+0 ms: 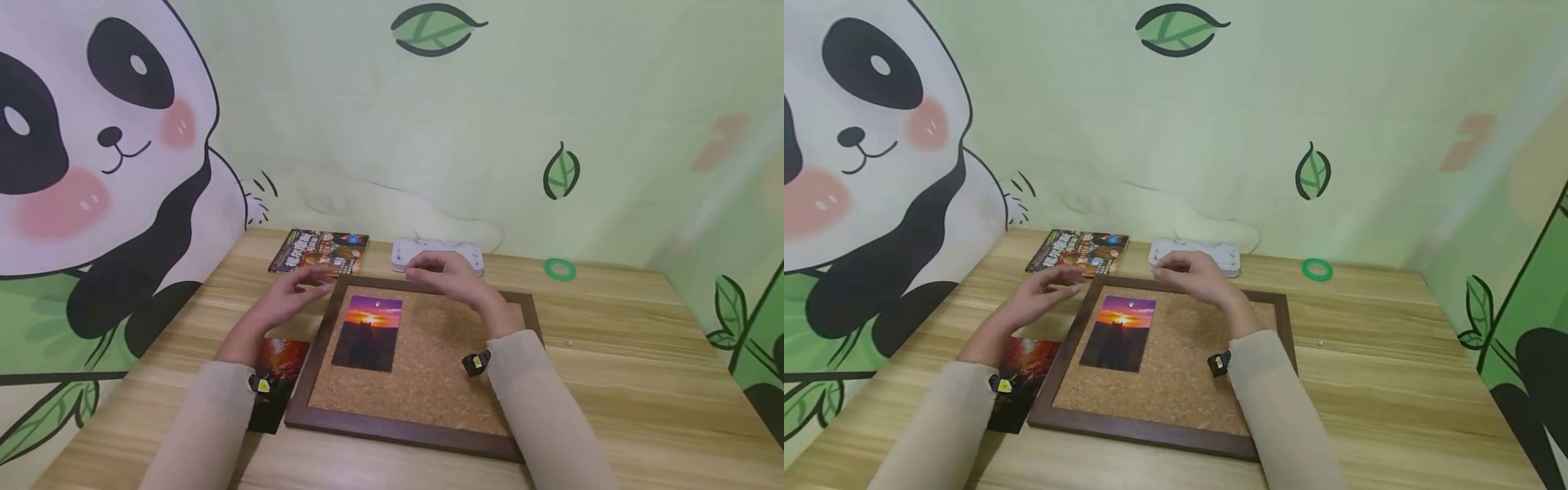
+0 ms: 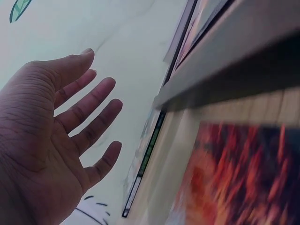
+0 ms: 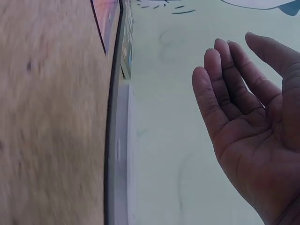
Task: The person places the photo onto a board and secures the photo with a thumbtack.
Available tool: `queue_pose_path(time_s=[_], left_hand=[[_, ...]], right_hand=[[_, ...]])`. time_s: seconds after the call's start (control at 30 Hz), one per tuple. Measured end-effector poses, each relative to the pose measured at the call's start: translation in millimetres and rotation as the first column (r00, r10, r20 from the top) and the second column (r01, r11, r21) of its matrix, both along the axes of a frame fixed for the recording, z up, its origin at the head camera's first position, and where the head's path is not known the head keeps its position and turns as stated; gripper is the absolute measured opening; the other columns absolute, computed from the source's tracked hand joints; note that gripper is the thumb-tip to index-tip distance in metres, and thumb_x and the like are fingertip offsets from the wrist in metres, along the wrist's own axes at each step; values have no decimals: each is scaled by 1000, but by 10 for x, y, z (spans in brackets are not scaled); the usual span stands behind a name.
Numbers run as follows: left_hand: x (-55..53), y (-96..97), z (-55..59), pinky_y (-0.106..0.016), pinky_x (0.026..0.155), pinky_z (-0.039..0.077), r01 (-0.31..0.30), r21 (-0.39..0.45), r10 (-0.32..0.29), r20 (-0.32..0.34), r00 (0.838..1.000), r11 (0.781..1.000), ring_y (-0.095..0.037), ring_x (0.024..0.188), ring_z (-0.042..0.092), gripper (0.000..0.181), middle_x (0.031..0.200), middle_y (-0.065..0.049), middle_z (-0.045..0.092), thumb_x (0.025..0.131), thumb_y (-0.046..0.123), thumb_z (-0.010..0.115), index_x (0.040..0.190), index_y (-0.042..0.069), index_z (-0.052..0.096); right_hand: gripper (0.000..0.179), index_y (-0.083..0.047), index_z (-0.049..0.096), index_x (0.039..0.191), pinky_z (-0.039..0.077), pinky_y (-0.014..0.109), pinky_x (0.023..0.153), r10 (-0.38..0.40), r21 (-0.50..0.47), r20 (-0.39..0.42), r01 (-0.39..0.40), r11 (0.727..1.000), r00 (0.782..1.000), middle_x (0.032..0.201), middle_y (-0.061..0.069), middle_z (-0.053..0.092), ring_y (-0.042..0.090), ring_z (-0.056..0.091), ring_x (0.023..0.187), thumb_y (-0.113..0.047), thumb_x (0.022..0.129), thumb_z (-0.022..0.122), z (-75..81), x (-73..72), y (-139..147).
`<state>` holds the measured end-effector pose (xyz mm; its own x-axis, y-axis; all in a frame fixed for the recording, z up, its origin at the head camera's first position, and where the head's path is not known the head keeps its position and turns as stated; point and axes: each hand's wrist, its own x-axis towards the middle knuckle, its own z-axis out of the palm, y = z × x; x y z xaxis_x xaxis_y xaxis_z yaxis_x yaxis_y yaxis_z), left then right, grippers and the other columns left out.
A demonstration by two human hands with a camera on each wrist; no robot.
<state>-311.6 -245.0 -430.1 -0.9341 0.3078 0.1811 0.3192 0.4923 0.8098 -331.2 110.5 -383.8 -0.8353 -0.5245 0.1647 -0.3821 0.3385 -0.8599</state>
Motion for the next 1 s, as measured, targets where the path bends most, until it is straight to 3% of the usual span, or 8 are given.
queue_pose_path(time_s=[0.33, 0.53, 0.67, 0.83, 0.93, 1.0], left_hand=[[59, -351, 92, -58, 101, 41, -72, -92, 75, 32, 997, 993, -33, 124, 54, 50, 134, -12, 61, 99, 39, 64, 141, 13, 55], [135, -606, 102, -56, 97, 46, -123, -197, 133, 38, 990, 973, -35, 123, 55, 53, 131, -13, 63, 99, 42, 63, 141, 11, 56], [207, -752, 113, -53, 93, 48, -105, -244, 117, 38, 992, 964, -34, 117, 59, 49, 123, -14, 66, 100, 36, 64, 139, 7, 58], [289, -867, 122, -54, 94, 49, -45, -240, 76, 120, 990, 970, -37, 117, 60, 53, 127, -19, 64, 95, 27, 71, 138, 2, 56], [324, -912, 108, -56, 96, 47, -21, -267, 68, 167, 984, 963, -39, 120, 57, 59, 131, -22, 61, 91, 28, 75, 139, 0, 54], [339, -931, 87, -57, 97, 46, -7, -292, 65, 189, 980, 957, -40, 120, 57, 61, 131, -22, 60, 90, 30, 76, 138, -1, 54]], right_hand=[[31, -5, 69, 115, 50, 50, 87, -71, 75, -26, 73, 995, 997, 109, 13, 68, 35, 61, 103, -31, 99, 66, 42, 41, 700], [37, -1, 67, 119, 51, 46, 93, -172, 68, -5, 172, 983, 985, 114, 16, 69, 27, 65, 107, -33, 99, 65, 19, 183, 1221], [40, -3, 66, 121, 47, 49, 98, -223, 103, -3, 222, 969, 975, 116, 16, 70, 26, 66, 109, -37, 100, 62, -53, 271, 1530], [47, -4, 62, 128, 42, 56, 103, -284, 145, 26, 277, 950, 959, 122, 17, 67, 33, 64, 114, -43, 101, 60, -134, 360, 1864], [48, -3, 61, 130, 45, 52, 101, -303, 163, 15, 296, 941, 953, 125, 17, 66, 27, 64, 113, -42, 102, 57, -179, 392, 2034], [46, -1, 62, 129, 49, 43, 97, -299, 171, 1, 294, 940, 954, 125, 18, 66, 20, 65, 110, -38, 103, 56, -221, 407, 2136]])
